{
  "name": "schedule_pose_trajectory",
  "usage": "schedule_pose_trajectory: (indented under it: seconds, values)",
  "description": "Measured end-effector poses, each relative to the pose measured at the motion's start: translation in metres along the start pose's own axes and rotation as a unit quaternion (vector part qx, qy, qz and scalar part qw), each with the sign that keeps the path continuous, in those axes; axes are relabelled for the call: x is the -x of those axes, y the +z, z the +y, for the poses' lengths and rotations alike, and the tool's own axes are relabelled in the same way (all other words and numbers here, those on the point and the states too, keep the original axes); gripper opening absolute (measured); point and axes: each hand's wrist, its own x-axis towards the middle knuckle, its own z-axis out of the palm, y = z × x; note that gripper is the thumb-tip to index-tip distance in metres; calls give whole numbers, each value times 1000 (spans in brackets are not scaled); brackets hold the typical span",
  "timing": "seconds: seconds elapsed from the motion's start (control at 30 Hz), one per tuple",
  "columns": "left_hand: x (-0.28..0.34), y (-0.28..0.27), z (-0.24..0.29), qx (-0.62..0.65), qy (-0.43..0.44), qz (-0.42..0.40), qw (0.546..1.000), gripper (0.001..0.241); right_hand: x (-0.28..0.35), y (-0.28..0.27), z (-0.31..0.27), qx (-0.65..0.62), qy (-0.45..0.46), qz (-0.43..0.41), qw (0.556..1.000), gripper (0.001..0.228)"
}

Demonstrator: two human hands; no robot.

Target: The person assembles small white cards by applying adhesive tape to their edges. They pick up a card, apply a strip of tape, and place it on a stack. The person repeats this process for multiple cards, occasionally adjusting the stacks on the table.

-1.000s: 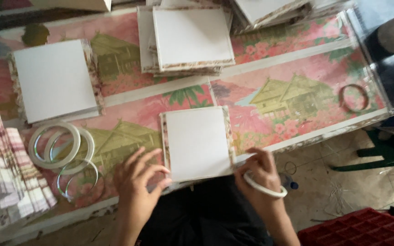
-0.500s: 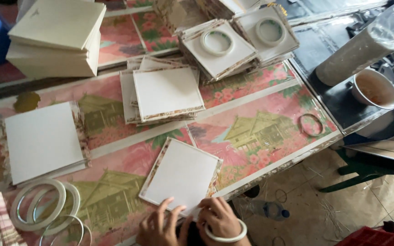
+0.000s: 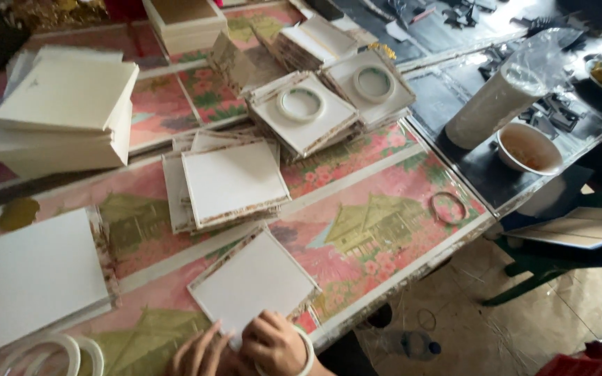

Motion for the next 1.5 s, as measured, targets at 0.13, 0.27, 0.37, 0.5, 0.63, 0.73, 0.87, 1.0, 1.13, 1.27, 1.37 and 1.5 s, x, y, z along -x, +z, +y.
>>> schedule_pose_trajectory:
  seconds: [0.13,0.27,0.37,0.5,0.63,0.73,0.87,1.0,1.13,1.27,1.37,1.5]
  values:
    - [57,45,-46,40,26,-56,997,29,14,13,9,39,-4,21,999,37]
    - [48,47,-44,48,90,-31,994,21,9,8,7,55,9,10,998,36]
    - [58,45,-37,49,-5,-65,997,17,9,7,6,43,-8,-7,999,38]
    - [53,38,-28,75,33,8,997,17,2,6,1,49,-14,28,998,44]
    - [29,13,-5,79,-32,-6,996,23,5,4,0,48,-3,1,999,44]
    - [15,1,6,60,-60,-6,996,22,2,3,-3,45,3,8,999,44]
    - [2,-8,6,61,-16,1,998,23,3,4,-4,41,9,12,999,44]
    - [-5,-18,12,51,-30,-19,998,22,0,-1,-7,72,12,4,997,40]
    - [-18,-23,16,57,-13,6,998,22,-5,-3,-9,61,10,13,998,39]
    - [-16,-24,15,52,-13,0,999,27,-6,-4,-11,57,17,4,998,36]
    - [-9,-21,6,39,-13,-24,999,25,-6,-3,-10,53,13,14,998,40]
    - [-7,-23,-1,58,36,-36,997,26,-5,-2,-9,45,12,2,999,33]
